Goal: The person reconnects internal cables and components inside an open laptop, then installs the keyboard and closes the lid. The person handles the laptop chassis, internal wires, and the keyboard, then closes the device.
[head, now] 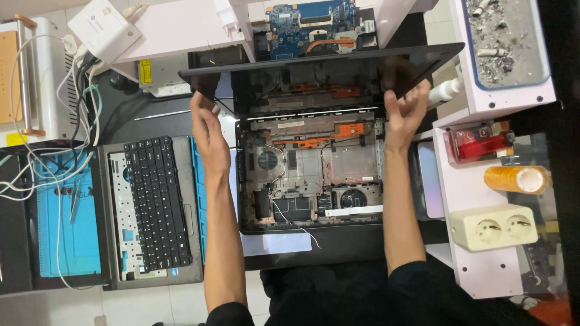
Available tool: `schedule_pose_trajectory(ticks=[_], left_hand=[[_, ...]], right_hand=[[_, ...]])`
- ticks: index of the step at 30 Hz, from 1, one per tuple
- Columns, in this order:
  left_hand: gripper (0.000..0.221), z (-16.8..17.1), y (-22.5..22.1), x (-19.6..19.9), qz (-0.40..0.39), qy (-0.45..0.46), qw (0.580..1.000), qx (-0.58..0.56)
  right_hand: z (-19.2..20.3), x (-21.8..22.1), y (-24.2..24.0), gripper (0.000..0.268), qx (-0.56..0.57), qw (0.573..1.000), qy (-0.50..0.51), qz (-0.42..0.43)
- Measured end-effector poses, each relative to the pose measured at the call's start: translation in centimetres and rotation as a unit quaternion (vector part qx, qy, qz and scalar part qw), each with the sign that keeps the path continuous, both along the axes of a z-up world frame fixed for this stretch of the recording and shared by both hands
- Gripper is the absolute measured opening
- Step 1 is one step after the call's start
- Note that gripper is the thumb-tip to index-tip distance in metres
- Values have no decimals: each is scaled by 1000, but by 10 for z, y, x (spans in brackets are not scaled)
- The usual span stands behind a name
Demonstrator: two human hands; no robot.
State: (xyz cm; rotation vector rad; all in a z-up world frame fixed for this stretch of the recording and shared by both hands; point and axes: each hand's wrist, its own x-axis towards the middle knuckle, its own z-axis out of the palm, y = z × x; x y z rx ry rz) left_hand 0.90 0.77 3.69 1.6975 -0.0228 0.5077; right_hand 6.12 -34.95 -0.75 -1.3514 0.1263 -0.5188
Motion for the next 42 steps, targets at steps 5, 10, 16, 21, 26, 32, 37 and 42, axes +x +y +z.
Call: schedule_pose_trajectory(ticks=[5,10,16,21,26,32,37,42], left_hand=[[54,70,-9,5,52,-87,993,63],[30,117,-9,8,63,-130,961,236],[11,129,-9,12,63,-130,948,282],[8,135,-7,12,47,-136,951,273],[6,141,-1,16,28,-108,957,268],[5,136,0,24,17,-82,968,236],[5,131,4,39,20,-60,976,210],[9,129,6,56,49,-14,976,210]], right_hand=[[21,-76,71,40,-219,954,-115,-169],[-27,-110,143,5,-292,945,-133,59],[11,-88,200,53,-503,818,-62,272],[-8,-81,217,61,-608,746,-47,267],[-16,-86,222,60,-608,750,-29,259],[-11,-88,226,59,-607,755,-11,249],[-10,-84,229,59,-590,765,9,258],[-6,-82,229,59,-580,776,0,249]])
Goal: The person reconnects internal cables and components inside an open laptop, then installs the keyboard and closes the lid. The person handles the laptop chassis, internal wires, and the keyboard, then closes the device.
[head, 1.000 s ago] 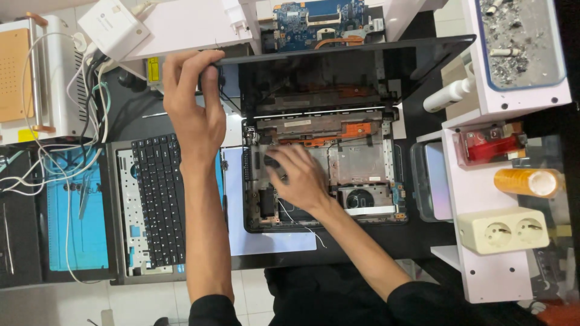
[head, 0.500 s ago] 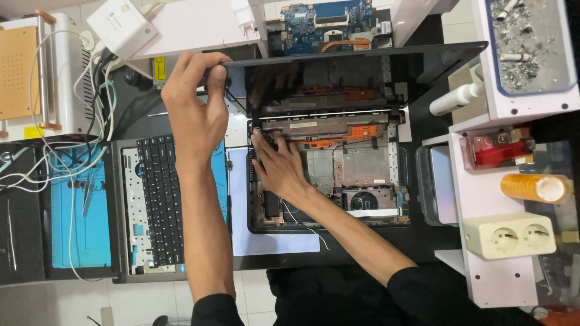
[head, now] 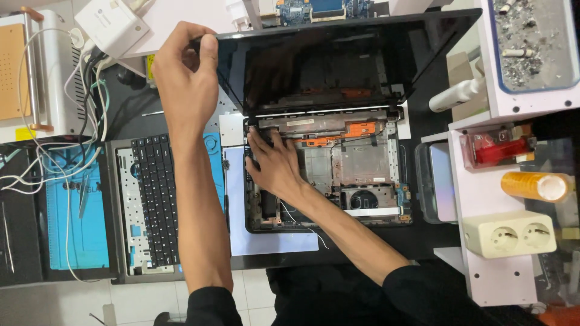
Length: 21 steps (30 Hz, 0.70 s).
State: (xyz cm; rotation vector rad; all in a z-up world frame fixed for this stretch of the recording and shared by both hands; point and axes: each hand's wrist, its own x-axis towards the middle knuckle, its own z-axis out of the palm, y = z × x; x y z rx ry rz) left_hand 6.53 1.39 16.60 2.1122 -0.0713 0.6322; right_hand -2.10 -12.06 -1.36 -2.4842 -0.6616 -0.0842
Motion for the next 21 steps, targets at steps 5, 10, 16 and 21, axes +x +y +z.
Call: schedule_pose_trajectory(ticks=[5,10,16,21], left_hand=[[14,-15,3,21,11,-13,1000,-13],[17,-25,7,35,-1,-24,999,-41],[20,-27,5,45,43,-33,999,-4],[26,-30,7,51,63,2,998,-2]], right_hand=[[4,1,-2,56,20,1000,1,-1],[7,0,-3,56,30,1000,1,6],[11,0,-5,55,34,999,5,9],[6,0,-6,54,40,999,-7,12]])
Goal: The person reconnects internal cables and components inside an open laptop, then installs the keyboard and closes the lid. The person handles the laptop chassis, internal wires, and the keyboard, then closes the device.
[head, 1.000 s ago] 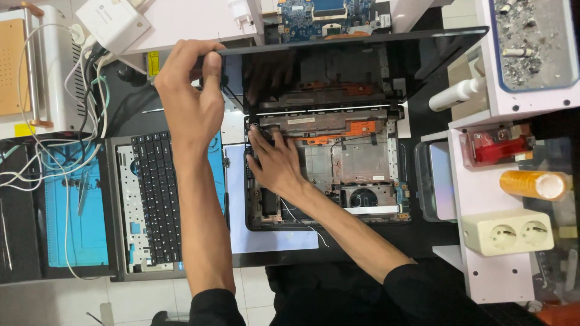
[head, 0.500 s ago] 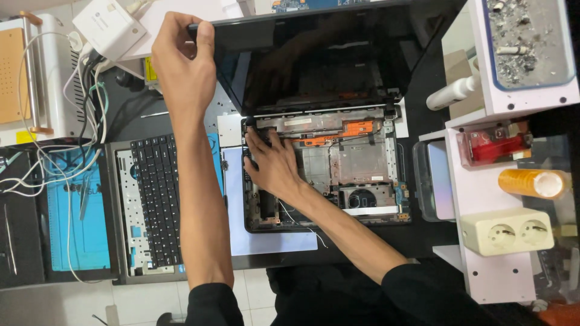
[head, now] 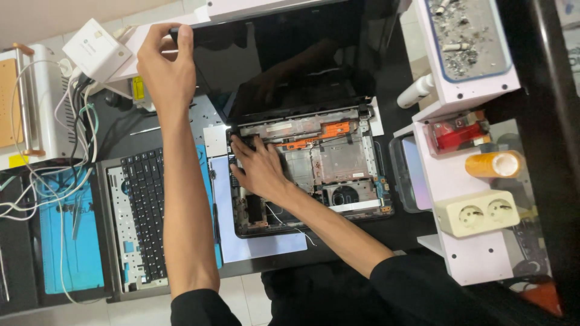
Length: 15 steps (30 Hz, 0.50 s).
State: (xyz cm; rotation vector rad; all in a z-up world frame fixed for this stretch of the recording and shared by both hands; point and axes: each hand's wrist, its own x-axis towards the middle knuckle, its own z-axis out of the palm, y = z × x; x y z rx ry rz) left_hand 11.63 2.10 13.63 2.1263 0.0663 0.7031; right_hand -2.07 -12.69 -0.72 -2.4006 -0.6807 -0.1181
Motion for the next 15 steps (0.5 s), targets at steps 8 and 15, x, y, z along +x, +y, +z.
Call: schedule_pose_trajectory(ticks=[8,15], left_hand=[[30,-14,3,-21,-37,26,999,-9],[38,-51,-24,-145,6,100,993,66]], right_hand=[[9,7,-8,54,-20,999,33,27],[24,-3,-29,54,-38,997,2,67]])
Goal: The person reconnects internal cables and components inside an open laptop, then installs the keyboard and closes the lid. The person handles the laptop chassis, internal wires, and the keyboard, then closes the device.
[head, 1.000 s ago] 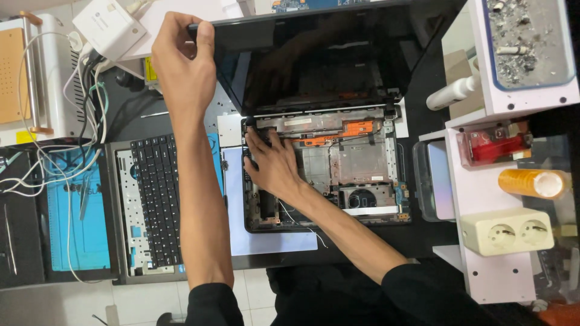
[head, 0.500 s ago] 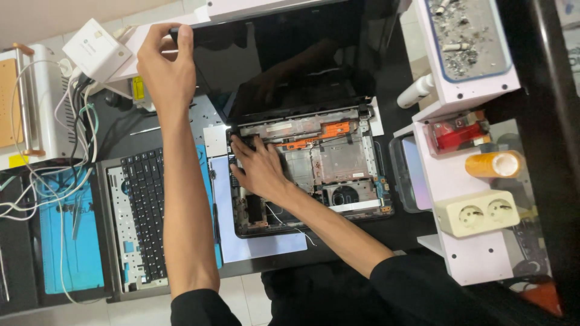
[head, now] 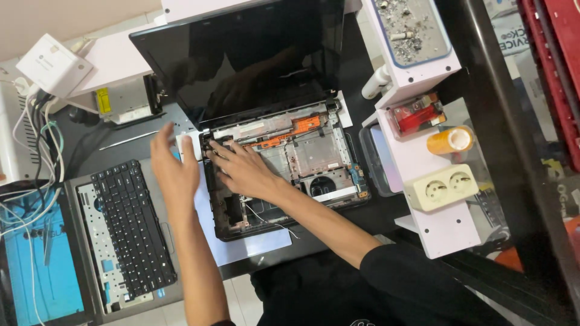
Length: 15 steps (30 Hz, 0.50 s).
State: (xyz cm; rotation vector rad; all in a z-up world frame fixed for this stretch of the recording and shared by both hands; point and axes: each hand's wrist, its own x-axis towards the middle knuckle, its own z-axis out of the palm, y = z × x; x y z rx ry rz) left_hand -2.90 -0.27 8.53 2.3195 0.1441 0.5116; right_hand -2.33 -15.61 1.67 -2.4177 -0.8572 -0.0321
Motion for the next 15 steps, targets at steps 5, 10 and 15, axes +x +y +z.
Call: schedule_pose_trajectory(ticks=[5,10,15], left_hand=[[47,-47,-22,-67,15,87,996,25],[46,-54,-25,-84,17,110,993,25],[47,-42,-26,-81,31,160,985,57]], right_hand=[[38,-27,-46,55,27,999,-9,-28],[69,-65,-112,54,49,992,-28,-110],[75,-92,-174,43,69,926,-24,-369]])
